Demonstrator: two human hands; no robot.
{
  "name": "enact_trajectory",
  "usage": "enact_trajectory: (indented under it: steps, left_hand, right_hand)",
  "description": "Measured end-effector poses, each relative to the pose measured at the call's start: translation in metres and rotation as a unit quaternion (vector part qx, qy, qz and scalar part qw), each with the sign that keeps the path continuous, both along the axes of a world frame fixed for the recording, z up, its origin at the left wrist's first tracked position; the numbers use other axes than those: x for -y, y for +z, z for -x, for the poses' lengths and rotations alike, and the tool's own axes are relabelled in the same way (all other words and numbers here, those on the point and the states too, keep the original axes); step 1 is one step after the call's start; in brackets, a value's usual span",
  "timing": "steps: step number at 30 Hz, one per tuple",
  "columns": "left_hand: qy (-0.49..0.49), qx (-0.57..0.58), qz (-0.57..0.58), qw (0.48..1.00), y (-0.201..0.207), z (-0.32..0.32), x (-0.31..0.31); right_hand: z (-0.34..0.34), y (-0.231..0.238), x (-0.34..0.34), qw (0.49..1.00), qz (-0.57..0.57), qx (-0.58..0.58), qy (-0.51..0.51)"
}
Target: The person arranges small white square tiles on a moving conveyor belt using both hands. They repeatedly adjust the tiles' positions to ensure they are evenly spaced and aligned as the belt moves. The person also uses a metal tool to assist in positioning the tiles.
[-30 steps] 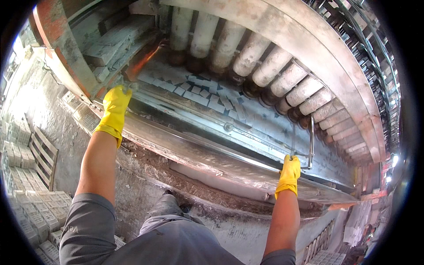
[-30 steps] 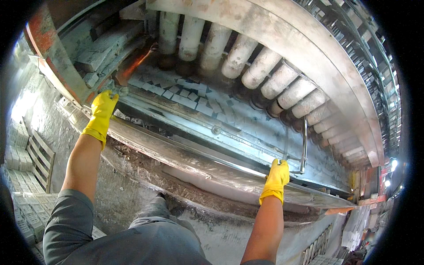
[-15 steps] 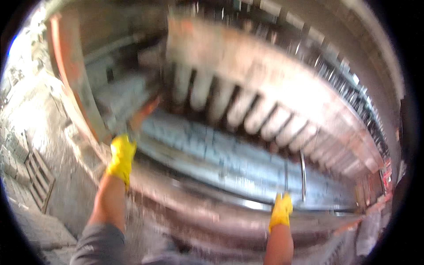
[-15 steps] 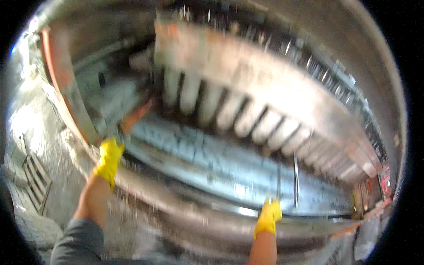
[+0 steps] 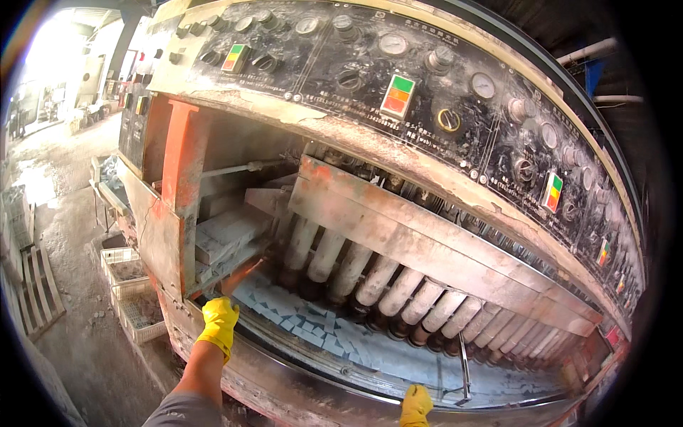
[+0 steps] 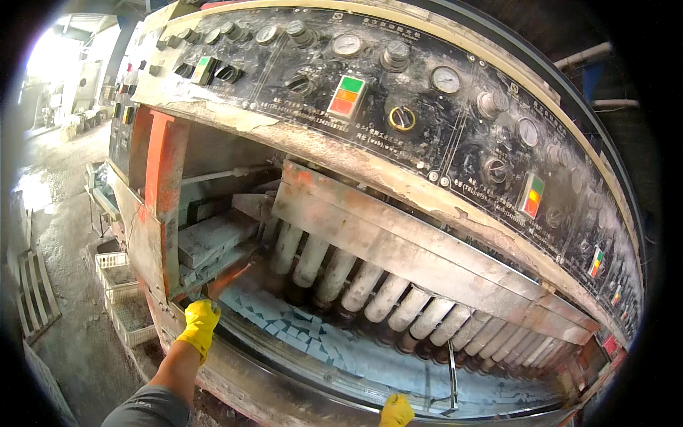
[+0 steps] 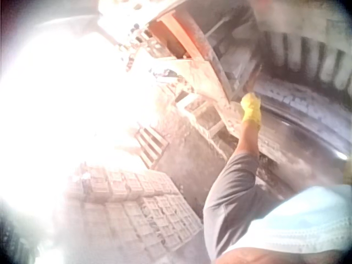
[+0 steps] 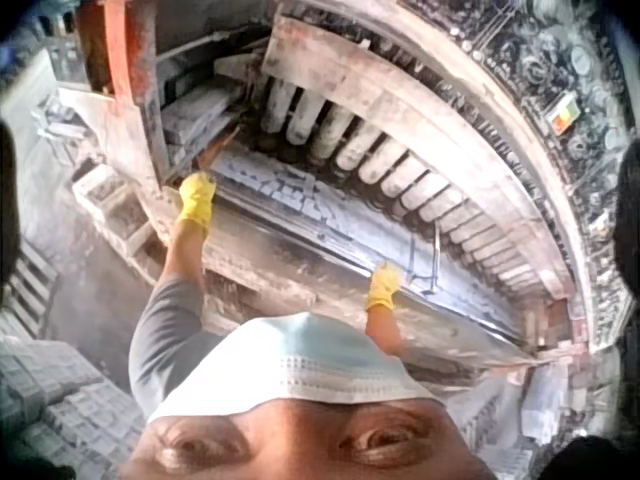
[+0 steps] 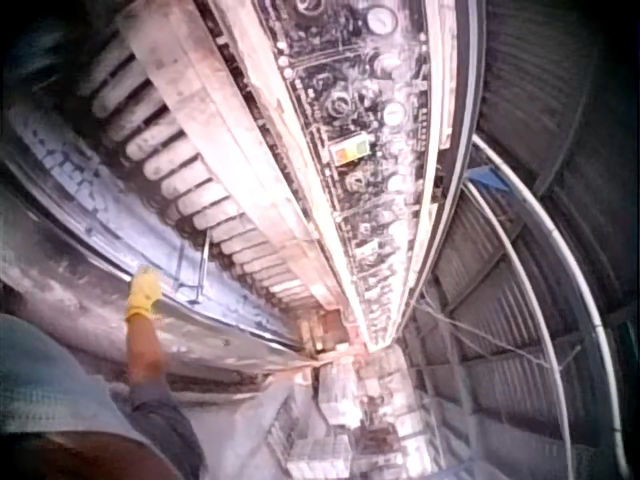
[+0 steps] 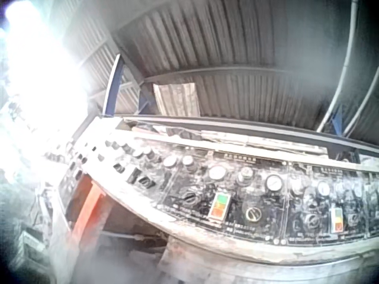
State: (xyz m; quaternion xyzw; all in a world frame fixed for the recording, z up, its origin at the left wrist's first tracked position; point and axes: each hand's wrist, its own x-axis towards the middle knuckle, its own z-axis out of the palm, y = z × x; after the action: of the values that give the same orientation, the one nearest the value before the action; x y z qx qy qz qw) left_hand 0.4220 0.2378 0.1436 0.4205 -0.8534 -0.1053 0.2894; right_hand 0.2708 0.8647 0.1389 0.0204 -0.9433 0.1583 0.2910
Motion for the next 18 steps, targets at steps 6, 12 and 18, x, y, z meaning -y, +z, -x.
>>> enact_trajectory:
  steps: [6, 12, 18]
  left_hand:
    - [0.002, -0.009, 0.015, 1.0, 0.002, 0.0, 0.004]
    - [-0.02, 0.02, -0.008, 1.0, 0.0, 0.011, 0.013]
    - [-0.147, 0.068, -0.025, 0.986, 0.016, 0.002, 0.001]
  right_hand:
    - [-0.041, -0.011, 0.066, 0.992, -0.039, -0.009, 0.12]
    - [-0.048, -0.003, 0.095, 0.97, -0.094, -0.057, 0.217]
    - [-0.024, -0.015, 0.085, 0.975, -0.132, -0.012, 0.18]
